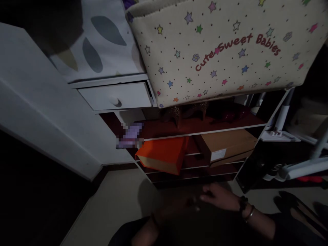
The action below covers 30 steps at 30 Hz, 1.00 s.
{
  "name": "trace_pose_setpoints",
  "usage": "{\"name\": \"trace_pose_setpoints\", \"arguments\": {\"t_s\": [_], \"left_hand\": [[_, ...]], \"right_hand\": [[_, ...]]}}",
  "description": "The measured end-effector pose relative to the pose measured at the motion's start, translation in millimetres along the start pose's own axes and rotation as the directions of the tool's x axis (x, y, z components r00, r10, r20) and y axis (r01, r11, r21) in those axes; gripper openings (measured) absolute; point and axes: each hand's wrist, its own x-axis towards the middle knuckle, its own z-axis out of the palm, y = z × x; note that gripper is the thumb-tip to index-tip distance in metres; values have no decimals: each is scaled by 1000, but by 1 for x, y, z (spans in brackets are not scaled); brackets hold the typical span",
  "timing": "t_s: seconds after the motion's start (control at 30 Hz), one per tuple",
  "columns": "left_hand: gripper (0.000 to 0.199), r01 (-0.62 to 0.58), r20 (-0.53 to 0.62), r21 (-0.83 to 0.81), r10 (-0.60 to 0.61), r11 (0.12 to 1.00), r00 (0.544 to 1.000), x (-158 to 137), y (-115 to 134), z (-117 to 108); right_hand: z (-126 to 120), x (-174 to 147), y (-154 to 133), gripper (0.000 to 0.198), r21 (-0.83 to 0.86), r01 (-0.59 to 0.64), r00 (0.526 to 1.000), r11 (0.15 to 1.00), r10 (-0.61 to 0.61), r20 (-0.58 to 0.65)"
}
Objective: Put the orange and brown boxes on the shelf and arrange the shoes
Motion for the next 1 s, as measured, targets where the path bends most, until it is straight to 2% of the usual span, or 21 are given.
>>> {"name": "trace_pose_setpoints", "arguments": {"t_s": [0.03, 0.07, 0.1, 0.17, 0.23, 0.27, 0.33, 0.43, 0.5, 0.63, 0.73, 0.87, 1.0], "left_hand": [[36, -5, 15, 24, 5, 1000, 1000, 8, 7, 4], [40, -12, 29, 47, 11, 999, 1000, 14, 16, 7], [44, -21, 45, 53, 18, 998, 999, 18, 26, 9], [55, -42, 114, -24, 44, 999, 993, 17, 52, 13], [66, -67, 217, -190, 108, 979, 970, 10, 77, 16], [69, -87, 260, -258, 156, 962, 953, 5, 88, 17], [75, -138, 295, -345, 247, 928, 923, -2, 100, 17], [79, -167, 290, -410, 302, 897, 908, -1, 92, 10], [79, -132, 305, -450, 291, 883, 907, 7, 76, 1], [80, -60, 313, -486, 237, 872, 920, 21, 51, -14], [81, -49, 296, -502, 224, 863, 929, 22, 48, -18], [81, -90, 244, -526, 251, 846, 937, 19, 51, -16], [82, -106, 235, -524, 263, 845, 936, 18, 51, -14]], "right_hand": [[-10, 2, -12, 38, 178, 56, 998, 982, -53, -21], [-22, 2, -25, 45, 346, 123, 992, 930, -112, -51], [-34, 1, -37, 51, 493, 194, 981, 848, -178, -80], [-57, -6, -58, 59, 729, 326, 935, 602, -317, -157], [-77, -14, -74, 65, 858, 386, 870, 339, -443, -217], [-85, -18, -79, 67, 888, 390, 836, 243, -498, -231], [-96, -23, -84, 72, 916, 375, 782, 145, -580, -228], [-100, -24, -77, 78, 932, 353, 741, 86, -633, -222], [-95, -22, -66, 80, 941, 331, 734, 63, -645, -215], [-83, -15, -41, 81, 952, 299, 741, 72, -646, -184], [-81, -13, -32, 81, 954, 284, 759, 96, -631, -163], [-81, -14, -30, 82, 942, 300, 767, 147, -624, -147], [-78, -16, -29, 81, 939, 314, 768, 142, -619, -163]]}}
